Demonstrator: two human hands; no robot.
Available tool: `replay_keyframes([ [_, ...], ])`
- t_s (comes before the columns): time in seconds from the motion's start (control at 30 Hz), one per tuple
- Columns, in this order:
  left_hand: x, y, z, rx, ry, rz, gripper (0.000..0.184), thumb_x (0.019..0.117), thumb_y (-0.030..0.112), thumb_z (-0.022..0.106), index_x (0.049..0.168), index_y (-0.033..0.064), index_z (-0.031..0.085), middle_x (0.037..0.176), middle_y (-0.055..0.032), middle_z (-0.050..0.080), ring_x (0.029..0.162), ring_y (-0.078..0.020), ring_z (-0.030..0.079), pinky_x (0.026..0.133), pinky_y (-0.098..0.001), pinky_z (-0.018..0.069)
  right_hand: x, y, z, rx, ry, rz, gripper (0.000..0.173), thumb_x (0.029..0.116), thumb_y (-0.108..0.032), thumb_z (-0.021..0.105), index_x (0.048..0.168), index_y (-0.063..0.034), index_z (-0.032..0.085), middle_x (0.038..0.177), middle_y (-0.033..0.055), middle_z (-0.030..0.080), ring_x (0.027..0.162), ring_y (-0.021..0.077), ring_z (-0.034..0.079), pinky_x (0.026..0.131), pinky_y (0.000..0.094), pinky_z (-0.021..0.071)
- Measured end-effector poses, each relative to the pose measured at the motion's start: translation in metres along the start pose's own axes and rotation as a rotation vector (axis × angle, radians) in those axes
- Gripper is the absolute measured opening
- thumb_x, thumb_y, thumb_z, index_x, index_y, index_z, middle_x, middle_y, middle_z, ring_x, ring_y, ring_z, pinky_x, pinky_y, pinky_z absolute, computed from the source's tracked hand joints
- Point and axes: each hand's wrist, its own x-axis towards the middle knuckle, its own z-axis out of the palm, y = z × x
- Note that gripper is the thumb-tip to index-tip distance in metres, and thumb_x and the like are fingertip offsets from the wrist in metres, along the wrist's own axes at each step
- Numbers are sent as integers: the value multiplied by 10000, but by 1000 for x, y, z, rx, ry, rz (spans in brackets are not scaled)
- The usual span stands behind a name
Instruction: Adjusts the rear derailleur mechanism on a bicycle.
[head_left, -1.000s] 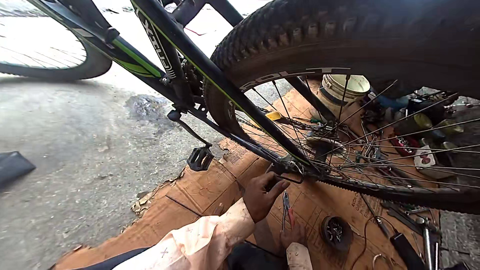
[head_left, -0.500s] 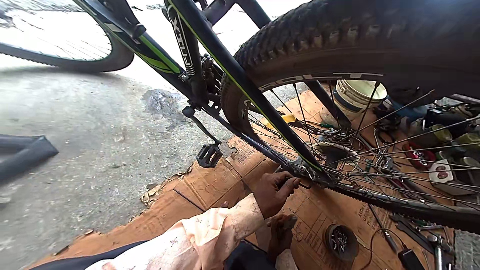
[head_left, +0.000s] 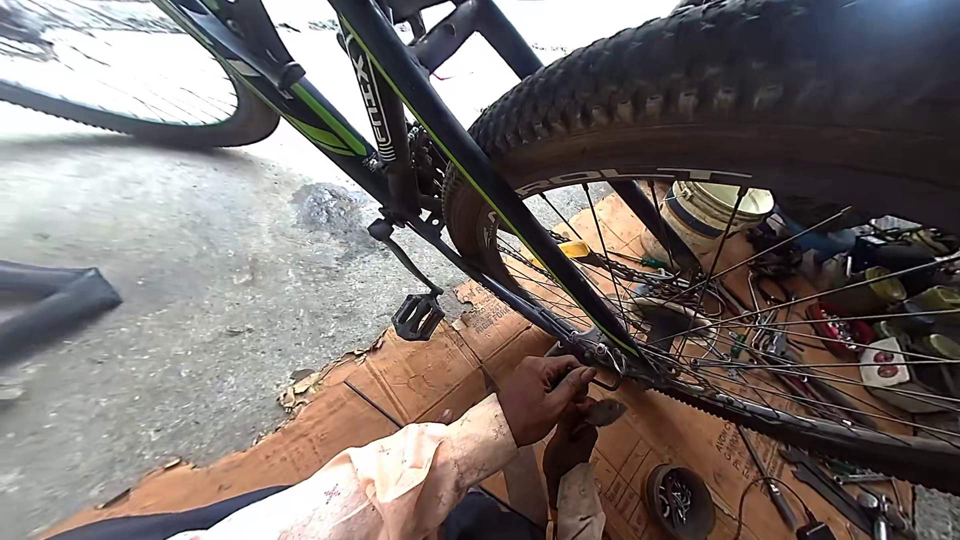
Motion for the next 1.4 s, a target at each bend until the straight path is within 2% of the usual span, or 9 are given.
replay_keyframes([
  [0.1,-2,3,-4,-17,-22,-9,383,1083,374,482,939,103,711,717,30,608,655,-62,572,647,-254,493,-25,-11,-4,134,-121,68,436,1085,-452,419,955,-79,605,744,-63,598,665,2,587,634,200,526],
  [0.2,-14,9,-7,20,57,-9,354,1095,312,441,1007,63,676,754,6,599,693,-70,581,677,-242,501,-53,-31,-17,290,-313,221,559,1088,-491,376,1153,27,577,758,20,660,602,106,637,549,267,567],
  [0.4,-43,-33,-23,128,-246,-195,605,1008,620,483,1240,90,659,1103,-68,684,959,-141,662,874,-364,557,-56,-64,-43,689,-695,641,697,1001,-140,540,1547,62,156,1400,214,553,1211,355,641,945,553,595],
  [0.57,-57,-19,-20,176,-306,-174,587,991,575,573,1284,70,636,1123,-109,660,983,-182,639,897,-370,534,-51,-90,-46,554,-659,609,560,941,-21,498,1445,103,289,1306,136,608,1116,190,686,976,422,602],
  [0.8,-55,-8,-25,211,-250,-139,609,980,610,568,1308,101,632,1144,-85,665,1014,-162,654,907,-364,551,-34,-105,-44,539,-638,619,494,950,-15,481,1413,86,338,1259,174,625,1092,251,698,943,450,616],
  [1.03,-56,20,-17,468,-271,-166,782,968,700,476,1490,119,521,1507,-107,527,1377,-265,512,1127,-522,420,-34,-109,-39,237,-522,522,363,910,-61,569,1249,51,504,1031,46,669,927,48,675,854,241,587],
  [1.13,-51,27,-14,504,-309,-229,737,958,703,488,1452,163,572,1388,-110,587,1214,-268,599,1011,-510,500,-36,-106,-37,58,-477,414,330,883,-167,618,1140,32,561,934,19,631,857,-7,619,803,186,537],
  [1.33,-37,47,-11,510,-438,-283,533,1004,533,523,1268,95,671,1086,-124,663,974,-283,652,871,-529,524,-39,-107,-49,262,-494,491,751,826,-231,744,1403,75,373,1180,72,622,989,27,651,848,210,571],
  [1.4,-33,50,-11,518,-455,-305,487,997,511,535,1197,95,692,1043,-104,680,953,-265,664,850,-533,531,-37,-101,-53,476,-509,529,749,840,-223,749,1416,31,344,1168,67,632,912,78,674,738,265,597],
])
